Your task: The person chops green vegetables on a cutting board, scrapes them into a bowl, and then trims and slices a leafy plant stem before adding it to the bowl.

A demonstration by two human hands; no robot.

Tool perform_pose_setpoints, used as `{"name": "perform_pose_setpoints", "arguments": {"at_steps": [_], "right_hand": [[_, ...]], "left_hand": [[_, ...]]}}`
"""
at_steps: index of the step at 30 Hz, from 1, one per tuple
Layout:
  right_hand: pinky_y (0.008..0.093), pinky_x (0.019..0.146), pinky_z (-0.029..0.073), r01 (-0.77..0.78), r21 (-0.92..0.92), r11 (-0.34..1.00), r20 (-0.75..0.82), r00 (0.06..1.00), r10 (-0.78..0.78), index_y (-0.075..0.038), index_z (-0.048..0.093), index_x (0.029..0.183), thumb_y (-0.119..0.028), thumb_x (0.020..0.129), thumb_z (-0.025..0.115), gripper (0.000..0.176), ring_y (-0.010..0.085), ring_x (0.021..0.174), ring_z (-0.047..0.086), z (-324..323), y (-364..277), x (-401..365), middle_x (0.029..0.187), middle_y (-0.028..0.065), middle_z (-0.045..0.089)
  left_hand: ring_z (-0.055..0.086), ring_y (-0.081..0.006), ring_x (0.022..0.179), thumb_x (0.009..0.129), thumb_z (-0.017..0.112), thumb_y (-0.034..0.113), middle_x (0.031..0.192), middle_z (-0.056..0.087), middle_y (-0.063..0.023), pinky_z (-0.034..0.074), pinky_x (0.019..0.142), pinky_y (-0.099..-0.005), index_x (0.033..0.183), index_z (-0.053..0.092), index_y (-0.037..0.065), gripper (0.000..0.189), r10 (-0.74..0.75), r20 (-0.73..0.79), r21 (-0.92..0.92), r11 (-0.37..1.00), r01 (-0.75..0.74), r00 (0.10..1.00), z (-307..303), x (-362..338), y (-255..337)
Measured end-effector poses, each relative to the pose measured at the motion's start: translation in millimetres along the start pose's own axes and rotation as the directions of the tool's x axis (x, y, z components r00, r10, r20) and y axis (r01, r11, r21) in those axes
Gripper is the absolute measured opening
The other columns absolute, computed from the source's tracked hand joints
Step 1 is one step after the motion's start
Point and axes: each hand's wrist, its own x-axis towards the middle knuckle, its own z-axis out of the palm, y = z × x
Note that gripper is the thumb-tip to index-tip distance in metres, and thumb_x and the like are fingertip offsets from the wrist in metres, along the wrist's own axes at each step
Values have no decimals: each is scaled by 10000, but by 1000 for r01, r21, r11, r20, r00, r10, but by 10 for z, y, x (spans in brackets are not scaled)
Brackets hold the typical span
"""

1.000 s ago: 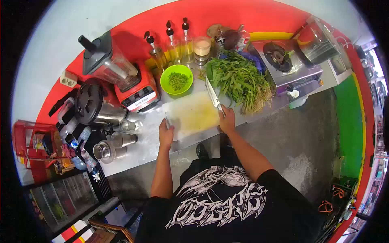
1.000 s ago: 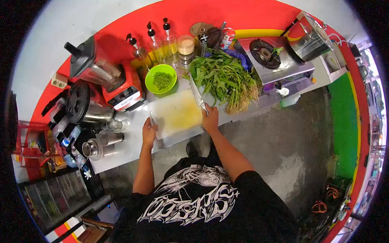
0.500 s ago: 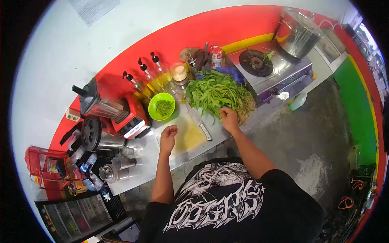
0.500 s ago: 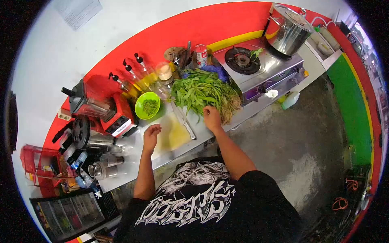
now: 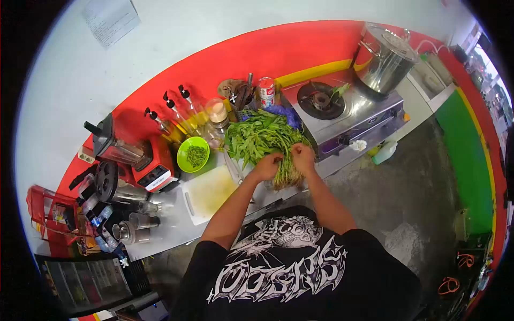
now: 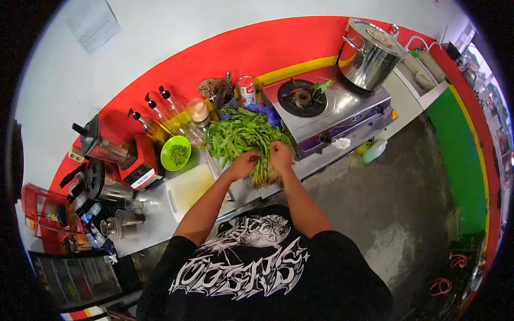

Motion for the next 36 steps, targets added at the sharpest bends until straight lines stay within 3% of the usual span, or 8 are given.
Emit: {"name": "perform_pose_setpoints", "arguments": {"at_steps": [9, 13, 19, 20, 23, 26, 29, 36], "right_hand": [[406, 929, 526, -67, 2, 998, 318, 946, 63, -10, 642, 1269, -197, 897, 717, 423, 310, 1078, 690, 28, -46, 203, 1156, 179, 720], [414, 932, 530, 81, -114, 990, 319, 947, -41, 0, 680, 1217, -198, 883, 736, 393, 326, 1071, 685, 172, 106, 298, 1169, 188, 709], [399, 823, 523, 13, 91, 996, 362, 931, -45, 33, 702, 1051, -192, 879, 745, 287, 273, 920, 692, 27, 22, 352, 961, 170, 721], [398, 809, 519, 14, 121, 993, 382, 922, -59, 40, 696, 1039, -196, 884, 743, 287, 263, 875, 680, -93, -80, 358, 919, 152, 711], [372, 704, 509, 115, 176, 978, 363, 916, -173, 35, 679, 1034, -193, 913, 729, 263, 199, 733, 636, -285, -135, 405, 841, 91, 680], [271, 516, 443, -197, 431, 881, 429, 904, -7, 14, 673, 1071, -160, 956, 700, 211, 92, 598, 580, -521, -367, 394, 824, 42, 659], [271, 534, 463, -273, 501, 822, 463, 886, 12, 33, 666, 1063, -175, 941, 725, 248, 104, 581, 584, -732, -515, 377, 851, 49, 666], [256, 536, 442, -273, 625, 732, 412, 911, -13, 10, 656, 1099, -128, 965, 693, 196, 78, 631, 589, -1182, -716, 282, 852, 27, 661]], "left_hand": [[596, -404, 1245, 832, 486, 62, 1347, 621, -238, 458, 1071, -454, 1372, 591, 33, 551, -119, 35, 182, 977, 111, 992, 181, 133, -222], [602, -404, 1235, 832, 496, 67, 1344, 625, -235, 463, 1065, -453, 1364, 599, 32, 543, -147, 8, 170, 975, 143, 989, 266, 172, -257], [604, -405, 1229, 850, 545, 82, 1319, 635, -240, 463, 1061, -456, 1363, 597, 43, 517, -267, -72, 129, 953, 275, 961, 320, 5, 22], [658, -363, 1155, 891, 566, 101, 1296, 654, -226, 507, 999, -427, 1326, 610, 4, 447, -151, -141, 159, 972, 173, 978, 344, -43, 27], [672, -314, 1138, 896, 544, 31, 1259, 673, -218, 518, 966, -396, 1285, 626, -22, 401, -221, -221, -46, 975, 217, 950, 315, -58, 267], [677, -244, 1041, 893, 520, -53, 1110, 711, -163, 523, 912, -356, 1208, 653, -31, 343, -139, -414, -115, 988, 100, 900, 296, -41, 482], [639, -179, 1009, 885, 538, -78, 1082, 695, -107, 496, 884, -308, 1170, 665, -21, 317, -170, -491, -243, 969, 54, 854, 161, -36, 813], [635, -211, 944, 869, 632, -35, 1050, 671, -98, 501, 826, -332, 1198, 658, 28, 336, 18, -674, -102, 988, -118, 738, 18, 34, 1033]]}}
